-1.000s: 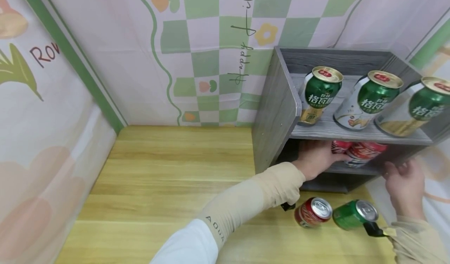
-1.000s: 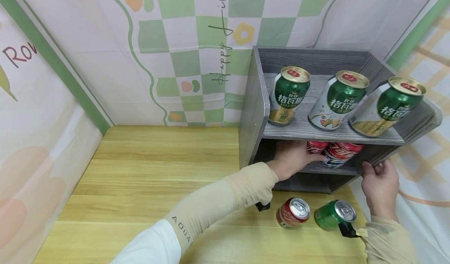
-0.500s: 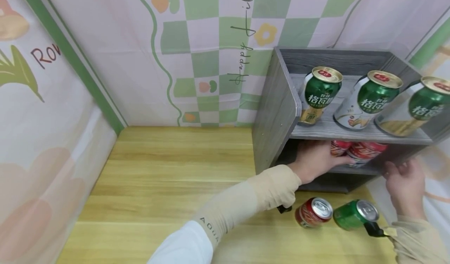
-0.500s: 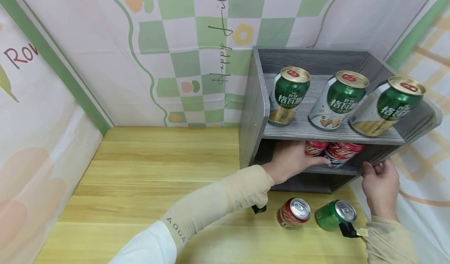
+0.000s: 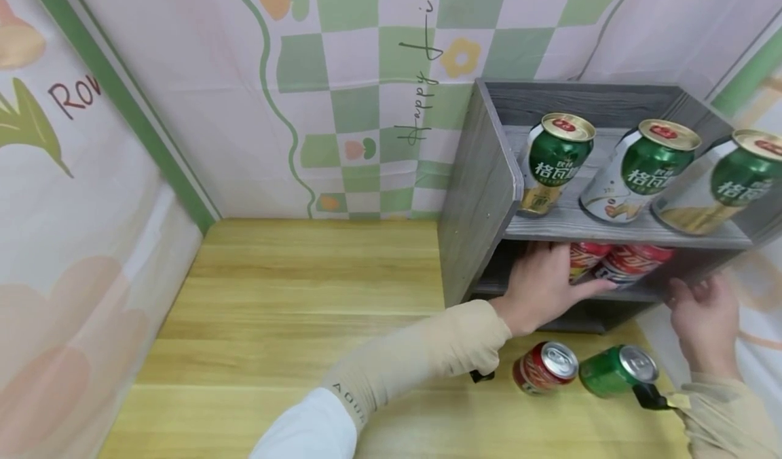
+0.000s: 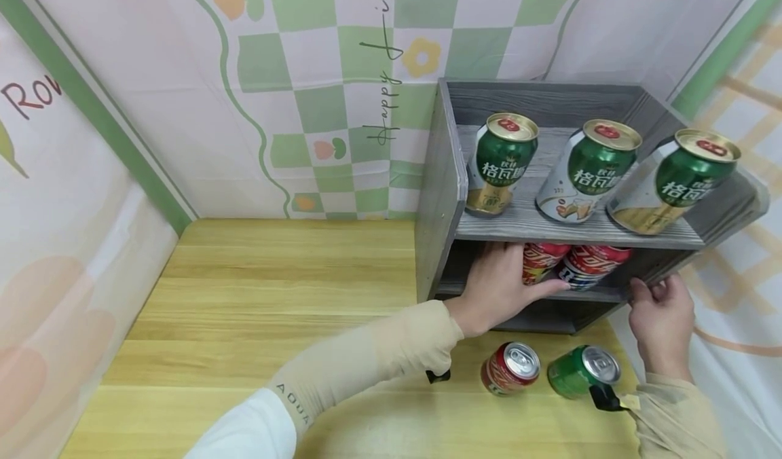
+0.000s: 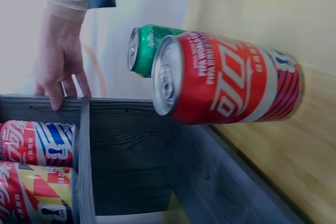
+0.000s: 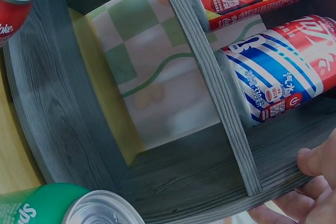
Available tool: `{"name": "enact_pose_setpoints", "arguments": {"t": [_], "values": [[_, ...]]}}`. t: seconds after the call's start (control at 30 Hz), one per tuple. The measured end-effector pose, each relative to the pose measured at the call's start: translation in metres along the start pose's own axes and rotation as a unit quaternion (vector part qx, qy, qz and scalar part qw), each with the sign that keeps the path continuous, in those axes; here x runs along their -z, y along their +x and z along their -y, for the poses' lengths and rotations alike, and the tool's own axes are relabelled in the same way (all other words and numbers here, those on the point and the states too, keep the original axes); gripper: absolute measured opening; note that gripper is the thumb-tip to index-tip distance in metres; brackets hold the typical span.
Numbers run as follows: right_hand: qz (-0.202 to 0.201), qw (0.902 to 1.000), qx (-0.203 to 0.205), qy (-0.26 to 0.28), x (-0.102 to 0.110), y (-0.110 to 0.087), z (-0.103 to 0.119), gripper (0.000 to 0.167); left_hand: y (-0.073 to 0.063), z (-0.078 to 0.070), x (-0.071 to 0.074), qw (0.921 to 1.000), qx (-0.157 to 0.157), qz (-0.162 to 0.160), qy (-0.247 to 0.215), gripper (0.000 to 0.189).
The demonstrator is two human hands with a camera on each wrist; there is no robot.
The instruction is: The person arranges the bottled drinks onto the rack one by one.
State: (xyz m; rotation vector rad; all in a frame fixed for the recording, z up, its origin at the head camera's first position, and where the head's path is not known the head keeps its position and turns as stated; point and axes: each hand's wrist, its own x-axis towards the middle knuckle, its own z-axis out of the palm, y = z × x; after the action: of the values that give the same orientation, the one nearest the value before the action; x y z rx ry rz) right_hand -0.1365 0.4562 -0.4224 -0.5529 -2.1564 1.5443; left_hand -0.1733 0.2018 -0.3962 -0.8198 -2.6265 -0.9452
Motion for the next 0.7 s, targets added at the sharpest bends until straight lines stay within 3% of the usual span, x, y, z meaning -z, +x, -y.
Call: {"name": "enact_pose_setpoints", "arguments": {"t": [0.2,0.43,0.6,0.7], "values": [[-0.001,0.9997,-0.007,-0.022,0.0,0.002,-0.002,0.049,-0.009,0.009,0.0,0.9993,-0.013,-0.034,0.007,0.074],[-0.003,0.9989,-0.006,-0.046,0.001,0.001,-0.001,0.05,-0.023,0.014,0.003,0.9983,-0.045,-0.029,0.023,0.085],[-0.012,0.9964,-0.016,-0.082,-0.001,0.0,0.001,0.051,-0.034,0.02,0.008,0.9958,-0.085,-0.033,-0.009,0.084],[-0.012,0.9968,-0.014,-0.077,-0.001,0.0,0.002,0.049,-0.041,0.027,0.012,0.9903,-0.129,-0.034,-0.037,0.078]]}}
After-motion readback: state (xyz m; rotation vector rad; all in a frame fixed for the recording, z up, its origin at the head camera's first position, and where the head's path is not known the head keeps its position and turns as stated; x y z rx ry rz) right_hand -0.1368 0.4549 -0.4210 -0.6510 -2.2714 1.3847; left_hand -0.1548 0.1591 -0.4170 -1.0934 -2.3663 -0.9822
